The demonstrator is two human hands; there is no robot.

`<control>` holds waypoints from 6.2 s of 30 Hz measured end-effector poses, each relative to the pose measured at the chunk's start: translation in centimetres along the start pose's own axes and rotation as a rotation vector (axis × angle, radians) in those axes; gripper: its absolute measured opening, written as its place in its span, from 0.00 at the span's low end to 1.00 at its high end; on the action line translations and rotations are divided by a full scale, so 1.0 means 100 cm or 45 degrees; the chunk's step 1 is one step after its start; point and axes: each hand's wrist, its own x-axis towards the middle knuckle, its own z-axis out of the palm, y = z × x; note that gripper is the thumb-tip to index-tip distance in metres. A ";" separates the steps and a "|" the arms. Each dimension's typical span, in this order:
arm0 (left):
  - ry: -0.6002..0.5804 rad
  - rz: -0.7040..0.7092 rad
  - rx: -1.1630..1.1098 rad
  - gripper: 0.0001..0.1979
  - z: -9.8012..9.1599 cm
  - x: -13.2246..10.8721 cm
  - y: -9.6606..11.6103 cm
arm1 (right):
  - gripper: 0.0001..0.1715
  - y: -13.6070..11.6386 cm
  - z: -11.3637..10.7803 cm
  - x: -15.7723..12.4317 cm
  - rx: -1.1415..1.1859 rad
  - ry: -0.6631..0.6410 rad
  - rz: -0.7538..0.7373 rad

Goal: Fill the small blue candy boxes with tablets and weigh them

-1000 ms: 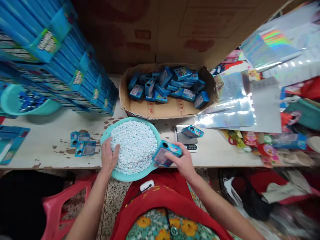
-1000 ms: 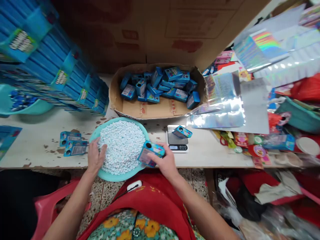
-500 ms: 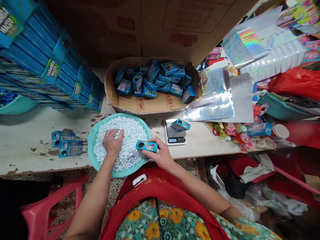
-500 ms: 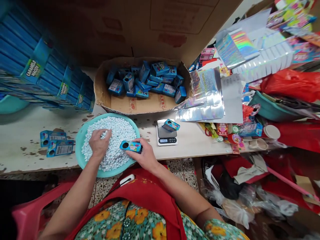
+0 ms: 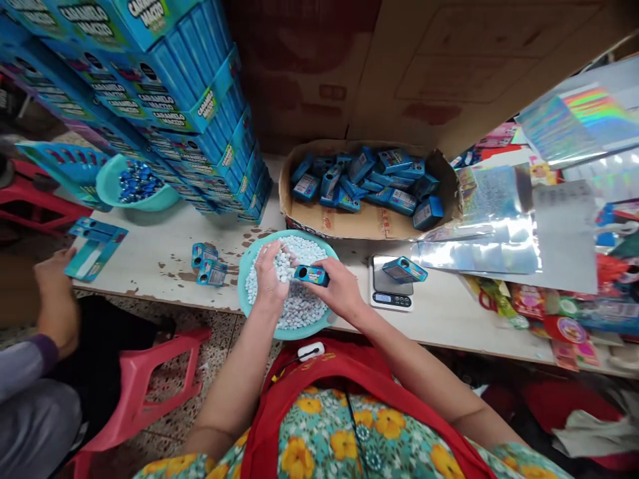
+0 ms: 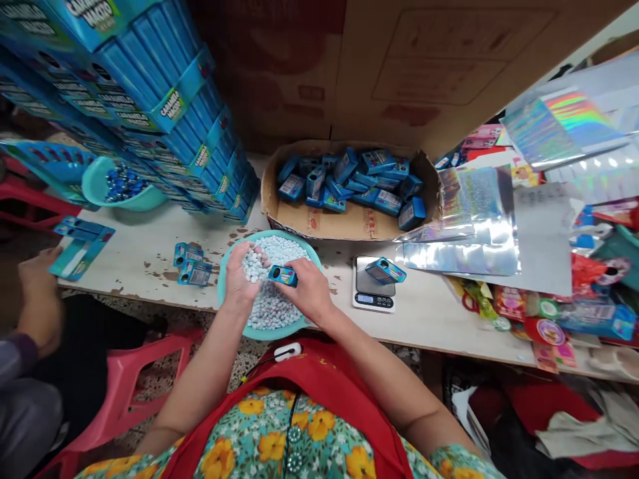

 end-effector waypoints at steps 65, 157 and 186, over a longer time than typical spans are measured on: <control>-0.246 0.345 0.244 0.11 0.025 0.015 -0.001 | 0.21 0.022 0.008 0.016 0.361 0.141 -0.026; 0.141 0.381 0.288 0.20 0.041 0.028 -0.024 | 0.17 0.006 0.002 0.023 0.039 0.160 0.048; 0.160 -0.689 0.153 0.14 -0.007 0.070 -0.008 | 0.25 0.092 -0.086 -0.089 0.541 0.539 0.709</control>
